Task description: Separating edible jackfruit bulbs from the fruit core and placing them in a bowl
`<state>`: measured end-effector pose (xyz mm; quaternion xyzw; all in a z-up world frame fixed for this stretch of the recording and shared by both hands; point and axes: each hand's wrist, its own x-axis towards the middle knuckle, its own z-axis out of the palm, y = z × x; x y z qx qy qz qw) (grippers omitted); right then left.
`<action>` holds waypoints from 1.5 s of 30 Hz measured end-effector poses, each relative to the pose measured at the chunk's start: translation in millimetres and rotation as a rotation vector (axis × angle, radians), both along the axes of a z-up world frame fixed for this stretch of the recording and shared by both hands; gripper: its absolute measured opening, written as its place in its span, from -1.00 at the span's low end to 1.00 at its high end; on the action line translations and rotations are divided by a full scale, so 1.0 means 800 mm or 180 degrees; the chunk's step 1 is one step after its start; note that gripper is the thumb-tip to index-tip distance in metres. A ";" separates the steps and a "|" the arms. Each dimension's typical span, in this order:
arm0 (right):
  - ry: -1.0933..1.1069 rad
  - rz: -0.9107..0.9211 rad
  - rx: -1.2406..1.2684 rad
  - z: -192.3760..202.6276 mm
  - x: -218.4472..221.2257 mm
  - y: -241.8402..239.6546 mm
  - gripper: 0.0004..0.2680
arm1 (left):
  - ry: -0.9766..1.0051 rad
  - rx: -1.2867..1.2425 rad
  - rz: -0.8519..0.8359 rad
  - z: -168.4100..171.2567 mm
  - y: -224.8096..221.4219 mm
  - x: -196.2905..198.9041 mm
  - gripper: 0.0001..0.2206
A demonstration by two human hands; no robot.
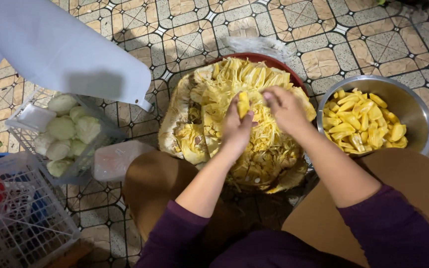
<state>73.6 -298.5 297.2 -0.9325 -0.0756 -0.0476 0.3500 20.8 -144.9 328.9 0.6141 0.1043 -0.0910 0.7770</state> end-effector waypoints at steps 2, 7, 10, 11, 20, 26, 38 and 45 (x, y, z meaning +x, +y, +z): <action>0.1933 0.0108 0.2233 0.029 -0.017 0.033 -0.68 | -0.0193 0.1272 -0.0259 0.030 -0.004 -0.010 -0.34; 0.2262 -0.0557 0.3826 0.029 -0.028 0.041 -0.65 | -0.0406 0.1203 -0.1089 0.046 -0.009 -0.025 -0.26; 0.2503 -0.0835 0.4589 0.025 -0.020 0.021 -0.63 | -0.0757 0.0966 -0.1114 0.031 -0.001 -0.021 -0.34; 0.2613 -0.0824 0.4680 0.025 -0.016 0.017 -0.60 | -0.0912 0.0799 -0.0931 0.028 0.003 -0.019 -0.39; 0.2625 -0.0233 0.4147 0.081 -0.019 -0.026 -0.47 | -0.0606 0.1643 0.0230 0.008 0.024 0.008 -0.87; 0.2549 0.0408 0.4527 -0.034 -0.011 -0.047 -0.52 | -0.3421 0.3216 0.0014 -0.037 -0.004 -0.029 -0.71; 0.2254 0.0341 0.4646 -0.044 -0.028 -0.033 -0.61 | -0.3477 0.3256 0.0107 -0.057 -0.004 -0.014 -0.95; 0.2507 0.0279 0.3649 0.018 -0.055 -0.017 -0.61 | -0.1738 0.1659 0.0377 -0.019 0.010 -0.013 -0.91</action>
